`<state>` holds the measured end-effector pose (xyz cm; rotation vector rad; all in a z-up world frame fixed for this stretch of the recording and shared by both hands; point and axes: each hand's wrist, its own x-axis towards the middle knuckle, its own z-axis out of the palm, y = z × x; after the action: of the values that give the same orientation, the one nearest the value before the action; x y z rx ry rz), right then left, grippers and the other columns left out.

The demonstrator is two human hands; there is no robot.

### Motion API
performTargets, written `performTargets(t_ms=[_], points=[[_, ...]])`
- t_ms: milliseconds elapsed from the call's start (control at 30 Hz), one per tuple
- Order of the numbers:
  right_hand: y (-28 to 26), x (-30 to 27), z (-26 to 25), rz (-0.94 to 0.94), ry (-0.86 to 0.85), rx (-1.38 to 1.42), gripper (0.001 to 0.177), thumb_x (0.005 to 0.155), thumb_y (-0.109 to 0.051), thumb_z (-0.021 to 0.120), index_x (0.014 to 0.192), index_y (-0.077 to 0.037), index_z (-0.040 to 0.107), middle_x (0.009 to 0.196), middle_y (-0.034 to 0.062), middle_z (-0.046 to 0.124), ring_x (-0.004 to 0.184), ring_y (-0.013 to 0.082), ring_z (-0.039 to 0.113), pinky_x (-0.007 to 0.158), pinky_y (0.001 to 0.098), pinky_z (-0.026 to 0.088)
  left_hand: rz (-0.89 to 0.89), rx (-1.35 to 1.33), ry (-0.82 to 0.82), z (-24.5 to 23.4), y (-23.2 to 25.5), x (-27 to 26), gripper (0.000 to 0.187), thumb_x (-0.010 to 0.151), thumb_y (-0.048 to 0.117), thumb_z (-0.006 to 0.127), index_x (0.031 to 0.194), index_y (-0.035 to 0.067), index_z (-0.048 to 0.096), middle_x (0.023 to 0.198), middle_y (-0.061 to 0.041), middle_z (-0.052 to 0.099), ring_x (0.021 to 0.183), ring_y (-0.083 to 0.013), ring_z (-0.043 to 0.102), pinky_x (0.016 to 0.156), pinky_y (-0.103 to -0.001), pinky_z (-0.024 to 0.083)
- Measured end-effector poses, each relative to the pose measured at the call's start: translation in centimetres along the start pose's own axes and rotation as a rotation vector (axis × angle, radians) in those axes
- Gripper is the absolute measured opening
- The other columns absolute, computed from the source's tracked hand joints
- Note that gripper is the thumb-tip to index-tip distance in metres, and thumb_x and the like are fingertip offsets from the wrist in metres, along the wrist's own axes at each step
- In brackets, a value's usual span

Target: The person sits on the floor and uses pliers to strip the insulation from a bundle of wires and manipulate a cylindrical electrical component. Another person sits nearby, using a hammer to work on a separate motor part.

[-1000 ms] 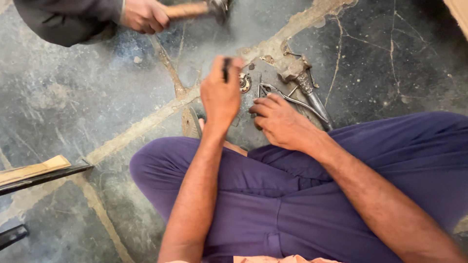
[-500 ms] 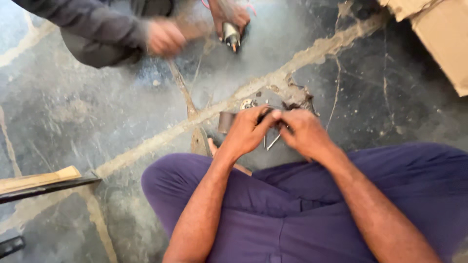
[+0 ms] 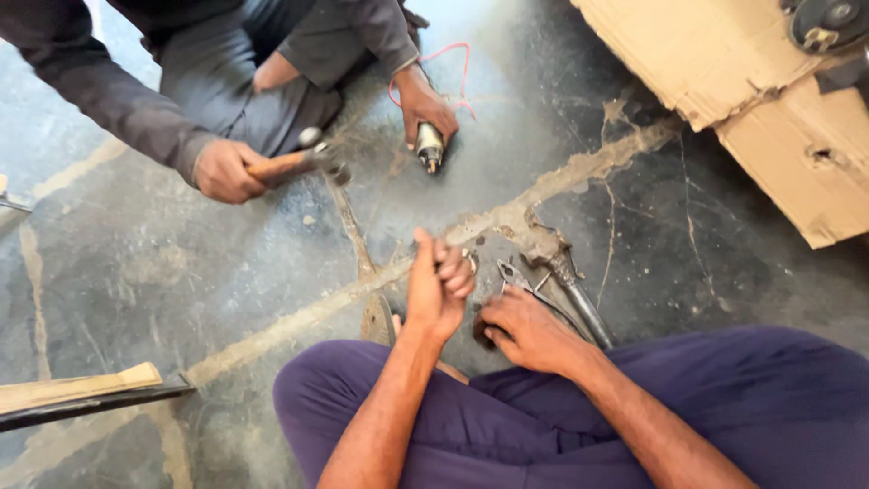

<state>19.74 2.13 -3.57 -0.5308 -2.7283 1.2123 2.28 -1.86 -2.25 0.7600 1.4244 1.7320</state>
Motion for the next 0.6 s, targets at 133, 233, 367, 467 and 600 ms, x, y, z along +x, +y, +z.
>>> performTargets(t_ms=[133,233,367,467,600], points=[[0.3,-0.1,1.0,0.049,-0.039,0.031,0.016,0.089,-0.01,0.063,0.104,-0.009,0.07,0.09,0.0095,0.074,0.101,0.0292,0.069,0.118,0.0503,0.031,-0.066,0.354,0.273,-1.5,1.0,1.1,0.054,0.1,0.057,0.051,0.1,0.006,0.068,0.094,-0.018,0.072,0.088,-0.0358,0.065,0.075,-0.048,0.05],[0.9,-0.3,0.7,-0.12,0.35,-0.106,0.02,0.081,-0.01,0.068,0.101,-0.006,0.07,0.092,0.0142,0.072,0.1,0.0377,0.067,0.109,0.0515,0.039,-0.124,0.938,0.148,-0.7,0.7,1.2,0.06,0.097,0.062,0.051,0.104,0.006,0.069,0.094,-0.022,0.072,0.089,-0.0414,0.067,0.076,-0.052,0.051],[1.8,-1.1,-1.3,-0.141,0.638,-0.271,0.024,0.082,-0.006,0.07,0.106,-0.005,0.068,0.098,0.0154,0.07,0.102,0.0385,0.067,0.106,0.0495,0.05,-0.217,1.054,-0.453,0.6,-0.1,0.1,0.069,0.094,0.07,0.051,0.103,0.006,0.074,0.098,-0.022,0.072,0.094,-0.0412,0.069,0.079,-0.052,0.052],[2.4,-1.7,-2.4,0.023,0.724,-0.182,0.027,0.09,-0.009,0.068,0.116,-0.003,0.067,0.105,0.0161,0.07,0.102,0.0376,0.067,0.095,0.0466,0.052,-0.222,1.025,-0.801,0.9,0.0,-0.9,0.069,0.088,0.069,0.057,0.096,0.003,0.075,0.086,-0.021,0.075,0.084,-0.0356,0.075,0.073,-0.048,0.055],[2.7,-1.3,-2.2,0.346,0.506,0.074,0.027,0.094,-0.016,0.066,0.119,-0.008,0.071,0.103,0.0148,0.074,0.079,0.0341,0.065,0.071,0.0452,0.053,0.07,0.777,-0.75,0.5,0.9,-1.7,0.055,0.096,0.058,0.055,0.104,0.008,0.076,0.085,-0.015,0.075,0.08,-0.0326,0.073,0.07,-0.044,0.054]])
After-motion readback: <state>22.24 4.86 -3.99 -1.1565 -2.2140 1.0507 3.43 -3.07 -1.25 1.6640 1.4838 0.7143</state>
